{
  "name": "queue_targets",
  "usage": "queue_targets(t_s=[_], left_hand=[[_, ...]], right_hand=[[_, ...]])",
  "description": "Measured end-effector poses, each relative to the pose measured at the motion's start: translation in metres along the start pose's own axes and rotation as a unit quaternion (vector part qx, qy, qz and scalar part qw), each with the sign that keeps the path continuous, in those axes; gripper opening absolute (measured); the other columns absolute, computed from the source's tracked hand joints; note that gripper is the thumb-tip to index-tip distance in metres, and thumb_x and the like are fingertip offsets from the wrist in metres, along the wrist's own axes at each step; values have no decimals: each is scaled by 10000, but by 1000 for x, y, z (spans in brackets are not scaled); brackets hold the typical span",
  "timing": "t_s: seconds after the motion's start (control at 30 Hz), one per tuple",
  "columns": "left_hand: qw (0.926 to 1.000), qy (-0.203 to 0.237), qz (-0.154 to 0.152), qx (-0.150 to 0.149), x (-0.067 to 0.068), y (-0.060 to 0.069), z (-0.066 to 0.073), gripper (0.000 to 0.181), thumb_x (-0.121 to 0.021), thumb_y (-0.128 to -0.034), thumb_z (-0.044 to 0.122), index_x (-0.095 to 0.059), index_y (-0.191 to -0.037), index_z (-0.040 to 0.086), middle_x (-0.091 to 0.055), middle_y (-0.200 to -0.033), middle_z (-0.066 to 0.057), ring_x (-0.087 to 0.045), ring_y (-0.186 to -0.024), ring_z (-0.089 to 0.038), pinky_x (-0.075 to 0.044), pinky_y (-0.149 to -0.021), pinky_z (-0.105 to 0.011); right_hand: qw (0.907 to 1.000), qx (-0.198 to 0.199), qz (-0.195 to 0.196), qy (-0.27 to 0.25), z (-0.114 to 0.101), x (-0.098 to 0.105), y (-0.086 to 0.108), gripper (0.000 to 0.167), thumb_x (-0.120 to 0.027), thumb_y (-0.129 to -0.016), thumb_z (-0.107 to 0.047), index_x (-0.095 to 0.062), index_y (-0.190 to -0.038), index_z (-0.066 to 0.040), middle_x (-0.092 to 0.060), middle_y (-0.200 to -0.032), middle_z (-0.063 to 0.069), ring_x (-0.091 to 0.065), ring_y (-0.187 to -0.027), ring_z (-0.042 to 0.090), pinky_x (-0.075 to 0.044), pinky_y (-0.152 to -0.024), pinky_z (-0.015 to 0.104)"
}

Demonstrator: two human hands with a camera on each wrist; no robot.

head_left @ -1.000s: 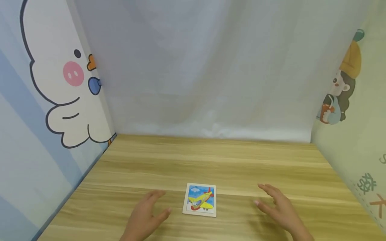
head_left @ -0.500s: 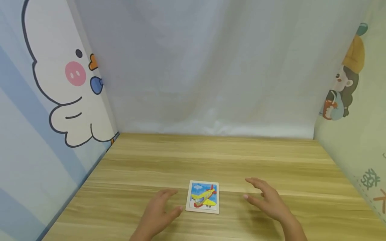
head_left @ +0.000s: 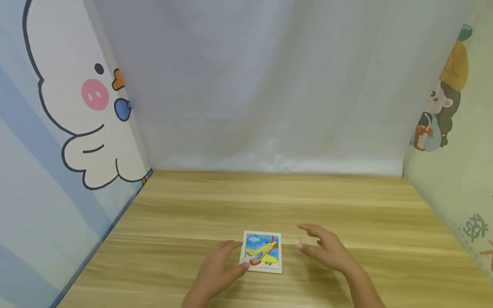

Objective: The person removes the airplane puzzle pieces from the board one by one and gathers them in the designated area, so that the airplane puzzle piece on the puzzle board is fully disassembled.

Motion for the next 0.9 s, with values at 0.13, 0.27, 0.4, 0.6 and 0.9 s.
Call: queue_targets(t_s=[0.13, 0.27, 0.4, 0.6, 0.9], left_hand=[[10000, 14, -62, -49, -6, -4, 3, 496, -710, -804, 339, -600, -1199, 59, -562, -1201, -134, -516, -1104, -333, -407, -890, -519], [9996, -3, -273, 12, -11, -7, 8, 510, -714, -797, 335, -599, -1198, 43, -551, -1205, -157, -502, -1108, -359, -400, -892, -537], [9989, -79, -455, 5, -17, -9, 14, 521, -726, -781, 331, -605, -1183, 21, -548, -1194, -191, -506, -1085, -384, -412, -869, -549], [9982, -149, -581, -4, -27, -7, 16, 536, -735, -769, 332, -605, -1181, 15, -533, -1212, -228, -500, -1089, -411, -409, -866, -564], [9952, -139, -940, 241, -38, -7, 16, 572, -719, -784, 353, -572, -1234, 32, -459, -1305, -263, -419, -1179, -459, -352, -896, -619]], right_hand=[[9997, 168, -172, -71, -4, -6, -8, 517, -693, -845, -303, -545, -1287, -77, -528, -1284, 136, -484, -1135, 407, -410, -866, 574], [9991, 292, -286, -89, -5, -14, -14, 502, -692, -848, -291, -552, -1280, -77, -533, -1276, 146, -492, -1124, 418, -421, -850, 573], [9988, 329, -356, -100, -4, -21, -21, 477, -691, -853, -259, -555, -1273, -78, -535, -1274, 143, -508, -1111, 400, -434, -841, 561], [9971, 380, -584, -291, -4, -33, -30, 462, -682, -862, -220, -549, -1281, -78, -525, -1291, 137, -513, -1108, 400, -432, -839, 565], [9927, 459, -966, -566, -8, -53, -43, 463, -665, -875, -187, -531, -1269, 15, -517, -1290, 172, -510, -1098, 414, -443, -836, 541]])
Point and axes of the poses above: each hand's wrist, its own y-axis away from the middle knuckle, its own x-axis out of the back of the hand, z = x × y, the point moved 7 cm from there along -y, towards the middle knuckle
